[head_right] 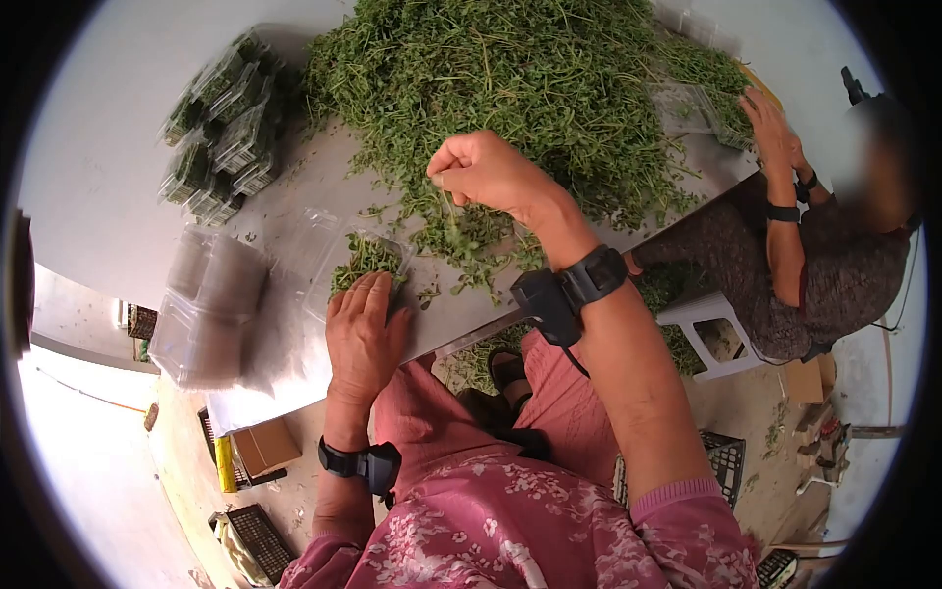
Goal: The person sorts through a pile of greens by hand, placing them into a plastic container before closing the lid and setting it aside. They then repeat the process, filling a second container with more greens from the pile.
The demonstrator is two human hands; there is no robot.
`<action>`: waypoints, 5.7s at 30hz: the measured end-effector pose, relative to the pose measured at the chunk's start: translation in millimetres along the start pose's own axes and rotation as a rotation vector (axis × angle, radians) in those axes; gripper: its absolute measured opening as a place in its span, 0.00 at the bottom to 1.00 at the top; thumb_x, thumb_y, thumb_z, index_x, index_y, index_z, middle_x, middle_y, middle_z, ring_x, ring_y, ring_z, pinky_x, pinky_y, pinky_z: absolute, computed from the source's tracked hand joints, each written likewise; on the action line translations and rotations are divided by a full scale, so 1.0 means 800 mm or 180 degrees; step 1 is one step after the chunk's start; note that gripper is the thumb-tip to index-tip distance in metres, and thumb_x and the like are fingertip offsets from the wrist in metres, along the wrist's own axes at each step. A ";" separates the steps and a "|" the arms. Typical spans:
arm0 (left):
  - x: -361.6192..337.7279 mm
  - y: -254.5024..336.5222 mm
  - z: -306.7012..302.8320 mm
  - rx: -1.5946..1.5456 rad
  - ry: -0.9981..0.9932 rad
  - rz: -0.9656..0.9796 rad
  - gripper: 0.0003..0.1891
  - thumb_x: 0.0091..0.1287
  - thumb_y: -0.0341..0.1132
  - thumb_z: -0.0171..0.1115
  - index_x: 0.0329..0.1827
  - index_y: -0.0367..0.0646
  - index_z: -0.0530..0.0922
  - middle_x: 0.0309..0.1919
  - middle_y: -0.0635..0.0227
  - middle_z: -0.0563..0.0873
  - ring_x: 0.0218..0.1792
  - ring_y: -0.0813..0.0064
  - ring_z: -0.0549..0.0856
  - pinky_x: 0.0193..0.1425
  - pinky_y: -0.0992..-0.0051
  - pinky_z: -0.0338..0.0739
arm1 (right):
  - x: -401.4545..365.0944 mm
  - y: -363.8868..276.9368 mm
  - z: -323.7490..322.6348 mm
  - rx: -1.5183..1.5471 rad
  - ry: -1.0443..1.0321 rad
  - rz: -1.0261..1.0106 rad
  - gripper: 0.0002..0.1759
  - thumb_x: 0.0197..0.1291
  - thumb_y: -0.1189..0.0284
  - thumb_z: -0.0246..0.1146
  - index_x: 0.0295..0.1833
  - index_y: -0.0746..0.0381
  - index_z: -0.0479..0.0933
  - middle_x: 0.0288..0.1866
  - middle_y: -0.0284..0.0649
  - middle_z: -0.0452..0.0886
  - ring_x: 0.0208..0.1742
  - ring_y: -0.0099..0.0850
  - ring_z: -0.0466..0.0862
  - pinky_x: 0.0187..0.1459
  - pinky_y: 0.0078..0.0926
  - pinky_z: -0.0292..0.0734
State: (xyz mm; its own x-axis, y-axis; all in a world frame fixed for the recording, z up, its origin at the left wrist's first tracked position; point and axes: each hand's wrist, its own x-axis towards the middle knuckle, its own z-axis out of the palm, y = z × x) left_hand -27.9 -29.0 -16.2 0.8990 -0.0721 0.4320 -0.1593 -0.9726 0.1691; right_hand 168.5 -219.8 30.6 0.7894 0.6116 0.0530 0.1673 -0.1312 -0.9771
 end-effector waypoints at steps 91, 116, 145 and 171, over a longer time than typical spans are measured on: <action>-0.002 0.003 0.008 0.0039 0.0244 -0.0021 0.25 0.60 0.33 0.70 0.60 0.36 0.79 0.57 0.54 0.86 0.60 0.55 0.84 0.65 0.57 0.74 | -0.003 -0.001 0.079 0.0396 0.0109 -0.0700 0.05 0.69 0.78 0.65 0.46 0.68 0.80 0.34 0.30 0.82 0.31 0.17 0.81 0.32 0.17 0.78; -0.012 -0.001 0.014 0.0046 0.0686 0.0230 0.18 0.62 0.29 0.68 0.55 0.35 0.80 0.52 0.52 0.85 0.55 0.52 0.83 0.64 0.55 0.73 | -0.010 -0.004 0.102 0.0140 -0.0139 -0.0551 0.04 0.68 0.76 0.66 0.42 0.66 0.80 0.31 0.31 0.82 0.27 0.16 0.80 0.28 0.18 0.75; -0.023 -0.001 0.020 0.0293 0.0626 -0.0132 0.20 0.65 0.30 0.65 0.60 0.38 0.80 0.65 0.55 0.80 0.72 0.49 0.73 0.74 0.50 0.63 | -0.012 0.017 0.106 -0.1290 -0.0152 -0.1353 0.04 0.59 0.77 0.66 0.38 0.66 0.81 0.33 0.45 0.85 0.35 0.41 0.86 0.39 0.35 0.80; -0.020 -0.006 0.009 0.0209 0.0524 -0.0201 0.13 0.65 0.28 0.62 0.51 0.38 0.82 0.52 0.59 0.88 0.60 0.56 0.84 0.67 0.56 0.70 | -0.008 0.021 0.076 -0.2477 -0.0212 0.0002 0.06 0.56 0.75 0.69 0.36 0.67 0.82 0.36 0.53 0.85 0.41 0.52 0.87 0.42 0.46 0.80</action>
State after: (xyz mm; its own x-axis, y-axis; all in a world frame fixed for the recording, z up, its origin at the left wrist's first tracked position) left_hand -38.5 -24.5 -30.2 0.8266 0.0214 0.5624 -0.0727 -0.9868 0.1445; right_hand 130.6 -178.5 1.5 0.7566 0.6536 0.0161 0.5525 -0.6260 -0.5503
